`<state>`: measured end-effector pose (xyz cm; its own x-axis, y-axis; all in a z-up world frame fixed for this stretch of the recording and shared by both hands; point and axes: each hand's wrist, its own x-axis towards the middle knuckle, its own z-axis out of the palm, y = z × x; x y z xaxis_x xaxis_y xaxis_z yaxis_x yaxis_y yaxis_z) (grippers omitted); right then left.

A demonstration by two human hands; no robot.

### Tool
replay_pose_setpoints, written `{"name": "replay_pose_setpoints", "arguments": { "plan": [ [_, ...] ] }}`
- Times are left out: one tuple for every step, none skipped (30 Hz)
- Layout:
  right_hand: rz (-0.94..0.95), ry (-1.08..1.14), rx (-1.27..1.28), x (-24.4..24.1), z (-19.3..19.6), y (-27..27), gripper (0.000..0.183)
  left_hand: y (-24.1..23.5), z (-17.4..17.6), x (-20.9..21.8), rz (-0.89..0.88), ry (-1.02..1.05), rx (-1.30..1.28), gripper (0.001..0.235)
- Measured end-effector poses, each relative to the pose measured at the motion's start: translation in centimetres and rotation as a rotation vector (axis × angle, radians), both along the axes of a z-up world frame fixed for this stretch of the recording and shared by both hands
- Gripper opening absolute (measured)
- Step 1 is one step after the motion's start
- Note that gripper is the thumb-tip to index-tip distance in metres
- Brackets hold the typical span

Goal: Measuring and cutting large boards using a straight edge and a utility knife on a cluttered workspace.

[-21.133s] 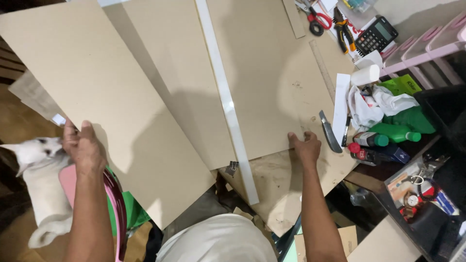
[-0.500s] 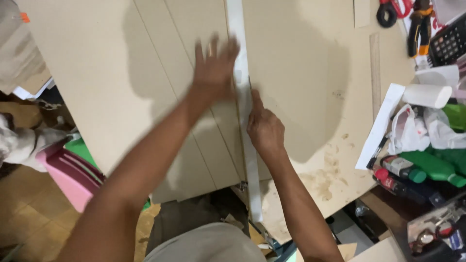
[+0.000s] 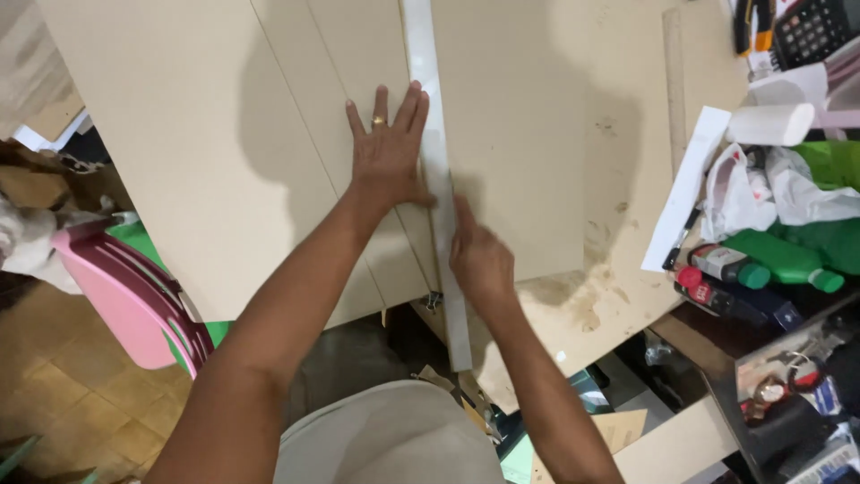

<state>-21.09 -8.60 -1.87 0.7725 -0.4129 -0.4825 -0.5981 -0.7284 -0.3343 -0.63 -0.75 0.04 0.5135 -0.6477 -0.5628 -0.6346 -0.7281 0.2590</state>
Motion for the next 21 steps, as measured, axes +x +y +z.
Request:
{"name": "replay_pose_setpoints", "arguments": {
  "plan": [
    [0.007,0.073,0.027,-1.4,1.2,0.7,0.061,-0.2,0.3,-0.1,-0.004,-0.005,0.041,0.158],
    [0.013,0.144,0.053,-2.7,2.3,1.4,0.062,-0.4,0.6,-0.1,-0.010,-0.012,0.080,0.158],
    [0.009,0.141,0.049,-4.4,2.5,1.8,0.062,-0.4,0.4,0.0,-0.013,-0.015,0.076,0.158],
    [0.025,0.010,0.051,-6.2,2.6,2.4,0.063,-0.4,0.3,-0.1,-0.012,-0.029,0.067,0.158],
    [0.042,-0.122,0.051,-8.0,2.8,2.9,0.064,-0.4,0.2,-0.2,-0.010,-0.042,0.058,0.158],
    [0.037,-0.128,0.049,-9.5,2.7,3.3,0.064,-0.5,0.4,-0.2,-0.015,-0.049,0.056,0.158],
    [0.021,0.020,0.081,-11.0,2.6,3.7,0.071,-0.6,0.5,-0.2,-0.010,-0.049,0.076,0.159],
    [0.001,0.169,0.111,-12.6,2.4,4.1,0.079,-0.9,0.7,-0.3,-0.007,-0.049,0.094,0.160],
    [-0.008,0.165,0.107,-14.2,1.2,4.6,0.079,-0.9,0.6,-0.2,-0.016,-0.053,0.089,0.160],
    [0.006,0.135,0.037,-16.1,0.0,5.2,0.071,-0.8,0.5,-0.4,-0.021,-0.067,0.083,0.159],
    [0.020,0.105,-0.034,-18.0,-1.2,5.7,0.063,-0.7,0.4,-0.6,-0.027,-0.081,0.077,0.158],
    [0.011,0.102,-0.036,-18.4,-1.1,6.1,0.063,-0.9,0.5,-0.7,-0.035,-0.085,0.074,0.158],
    [0.007,0.074,-0.026,-18.8,-1.0,6.3,0.063,-1.1,0.5,-0.7,-0.026,-0.085,0.088,0.159],
    [0.004,0.044,-0.016,-19.1,-1.0,6.4,0.063,-1.4,0.6,-0.7,-0.016,-0.087,0.101,0.160],
    [-0.003,0.038,-0.019,-19.2,-1.3,6.4,0.063,-1.6,0.6,-0.6,-0.023,-0.093,0.098,0.160],
    [0.005,0.047,-0.026,-19.5,-1.4,6.7,0.064,-1.6,0.6,-0.6,-0.020,-0.078,0.132,0.161],
    [0.012,0.057,-0.033,-19.7,-1.6,6.9,0.066,-1.6,0.6,-0.6,-0.018,-0.064,0.167,0.162],
    [0.002,0.056,-0.032,-20.2,-1.5,7.2,0.066,-1.5,0.3,-1.1,-0.028,-0.065,0.168,0.162],
    [-0.024,0.120,0.019,-20.5,-1.4,7.4,0.065,-1.5,0.1,-1.4,-0.034,-0.075,0.152,0.161],
    [-0.043,0.176,0.066,-20.3,-1.4,7.5,0.065,-1.3,0.0,-1.2,-0.032,-0.092,0.131,0.161],
    [-0.047,0.168,0.062,-20.2,-2.3,7.4,0.065,-1.6,0.2,-0.7,-0.035,-0.100,0.126,0.161]
  ]
}}
